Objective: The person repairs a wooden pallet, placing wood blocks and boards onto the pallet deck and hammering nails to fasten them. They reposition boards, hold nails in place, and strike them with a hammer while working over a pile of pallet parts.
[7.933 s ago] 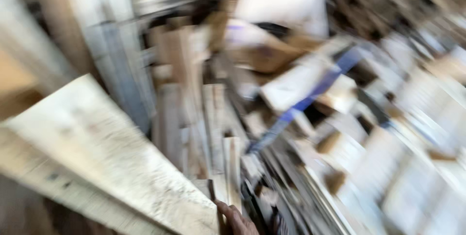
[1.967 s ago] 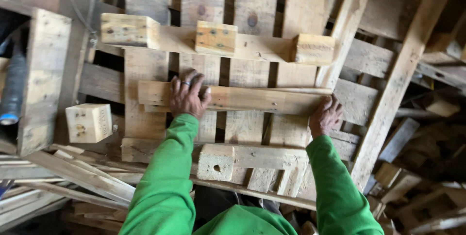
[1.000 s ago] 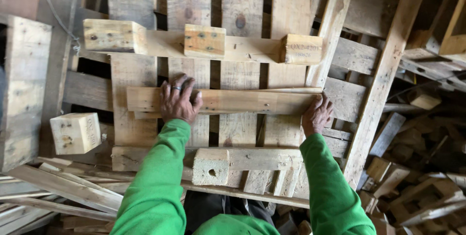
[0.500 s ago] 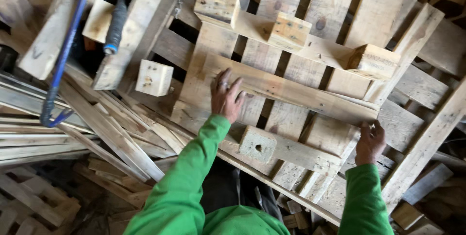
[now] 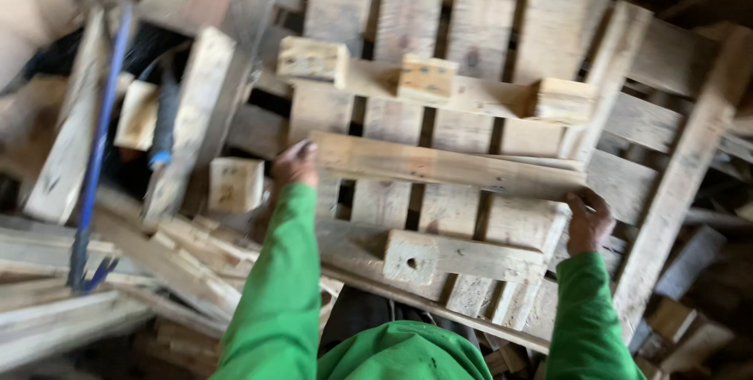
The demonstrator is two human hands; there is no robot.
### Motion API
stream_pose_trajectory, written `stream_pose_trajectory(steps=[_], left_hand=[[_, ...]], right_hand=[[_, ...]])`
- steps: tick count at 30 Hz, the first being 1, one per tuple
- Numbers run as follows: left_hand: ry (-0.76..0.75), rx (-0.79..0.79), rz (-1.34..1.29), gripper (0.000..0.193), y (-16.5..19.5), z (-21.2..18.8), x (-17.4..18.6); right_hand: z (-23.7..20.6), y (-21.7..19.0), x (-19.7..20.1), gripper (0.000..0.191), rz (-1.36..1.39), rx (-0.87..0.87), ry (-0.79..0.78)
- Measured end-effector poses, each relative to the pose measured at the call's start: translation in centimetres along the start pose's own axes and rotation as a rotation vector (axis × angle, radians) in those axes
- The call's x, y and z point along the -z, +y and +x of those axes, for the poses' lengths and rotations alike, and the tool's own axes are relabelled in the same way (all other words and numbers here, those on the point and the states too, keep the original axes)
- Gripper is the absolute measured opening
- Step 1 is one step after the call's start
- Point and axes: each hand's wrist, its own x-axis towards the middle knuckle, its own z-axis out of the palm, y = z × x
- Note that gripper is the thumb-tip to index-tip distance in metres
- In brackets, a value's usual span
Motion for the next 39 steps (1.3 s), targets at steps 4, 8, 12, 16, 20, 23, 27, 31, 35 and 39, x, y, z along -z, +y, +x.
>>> stream_pose_trajectory(steps=[4,8,12,16,20,23,27,31,35,39], left_hand=[[0.069,0.022,-0.356,0.033,0.8,1.3,1.3],[0.113,-0.29,-0.027,0.023,2.9,8.1,2.9],[0.096,-0.231,-0.207,0.024,4.2,12.3,1.4],[0.137,-0.293,-0.19,0.024,3.5,12.3,-0.6],[0.083,-0.158,-0.468,0.029,2.1,11.9,-1.0],[0.122,-0.197,-0.536,0.029,1.8,11.8,-1.2],[0.173,-0.219,-0.564,0.027,1.7,11.9,-2.0],[0.235,-0.24,-0.507,0.026,1.8,12.2,-2.4],[0.24,-0.184,-0.514,0.028,2.5,12.4,-2.0],[0.15,-0.046,-0.628,0.027,5.2,12.4,0.8]], right_hand=[[0.9,-2.6,2.4,0.036,0.216,0.108,0.015],[5.2,-7.6,1.4,0.039,0.238,0.263,-0.031],[8.5,-10.6,-2.5,0.036,0.326,0.261,-0.099],[8.7,-9.8,-4.8,0.041,0.313,0.112,-0.052],[8.6,-8.3,-5.2,0.04,0.503,0.103,-0.069],[9.2,-7.3,-5.2,0.037,0.528,0.045,-0.088],[9.5,-6.8,-5.3,0.035,0.507,0.006,-0.127],[9.3,-6.2,-5.6,0.033,0.448,-0.002,-0.137],[9.6,-5.8,-5.6,0.035,0.409,0.064,-0.122],[10.0,-6.7,-4.0,0.036,0.306,0.217,-0.045]])
